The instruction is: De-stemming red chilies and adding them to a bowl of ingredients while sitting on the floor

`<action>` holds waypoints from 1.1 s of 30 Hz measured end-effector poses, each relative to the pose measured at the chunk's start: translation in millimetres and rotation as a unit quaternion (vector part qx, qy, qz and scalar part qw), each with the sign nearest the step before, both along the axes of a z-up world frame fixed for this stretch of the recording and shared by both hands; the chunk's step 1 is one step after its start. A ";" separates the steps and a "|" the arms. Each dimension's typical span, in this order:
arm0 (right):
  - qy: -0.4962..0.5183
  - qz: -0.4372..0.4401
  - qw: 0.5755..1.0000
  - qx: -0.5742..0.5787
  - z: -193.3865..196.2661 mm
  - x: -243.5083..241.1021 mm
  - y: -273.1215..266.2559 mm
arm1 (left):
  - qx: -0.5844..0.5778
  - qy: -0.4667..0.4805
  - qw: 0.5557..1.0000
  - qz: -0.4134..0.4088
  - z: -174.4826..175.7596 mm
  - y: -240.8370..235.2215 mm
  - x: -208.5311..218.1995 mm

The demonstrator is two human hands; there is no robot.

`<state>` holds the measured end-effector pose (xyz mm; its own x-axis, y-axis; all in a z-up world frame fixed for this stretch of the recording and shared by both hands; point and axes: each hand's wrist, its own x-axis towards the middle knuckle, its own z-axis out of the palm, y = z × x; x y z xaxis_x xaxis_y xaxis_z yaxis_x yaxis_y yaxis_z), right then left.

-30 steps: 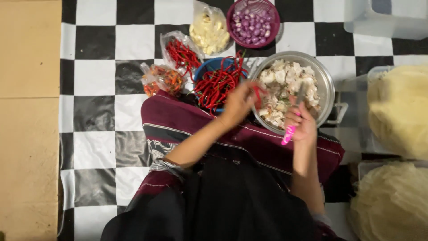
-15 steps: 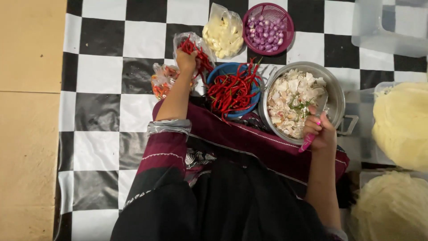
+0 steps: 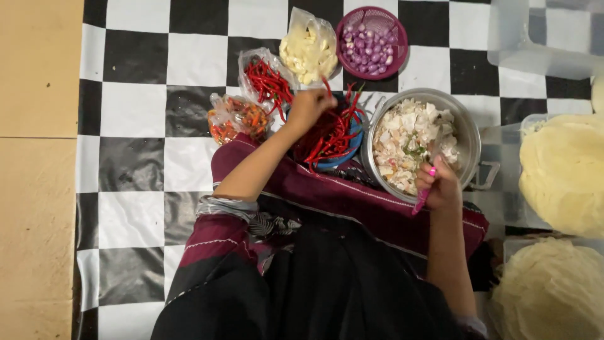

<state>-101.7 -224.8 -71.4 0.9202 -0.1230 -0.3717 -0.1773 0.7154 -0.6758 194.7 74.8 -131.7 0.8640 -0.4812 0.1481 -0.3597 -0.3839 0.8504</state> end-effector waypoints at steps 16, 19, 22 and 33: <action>-0.121 -0.040 0.990 -0.062 47.0 9.9 82.9 | -0.492 0.398 0.771 0.066 85.2 -116.6 -144.3; -0.142 -0.062 0.988 -0.024 31.0 4.3 65.9 | -0.486 0.418 0.766 0.050 78.8 -126.2 -158.2; -0.141 -0.054 0.989 -0.011 20.8 -1.8 55.6 | -0.472 0.418 0.775 0.044 85.5 -126.8 -167.8; -0.070 0.025 0.968 0.241 78.7 2.2 54.4 | -0.322 -0.212 0.910 -0.154 97.8 -118.6 -184.1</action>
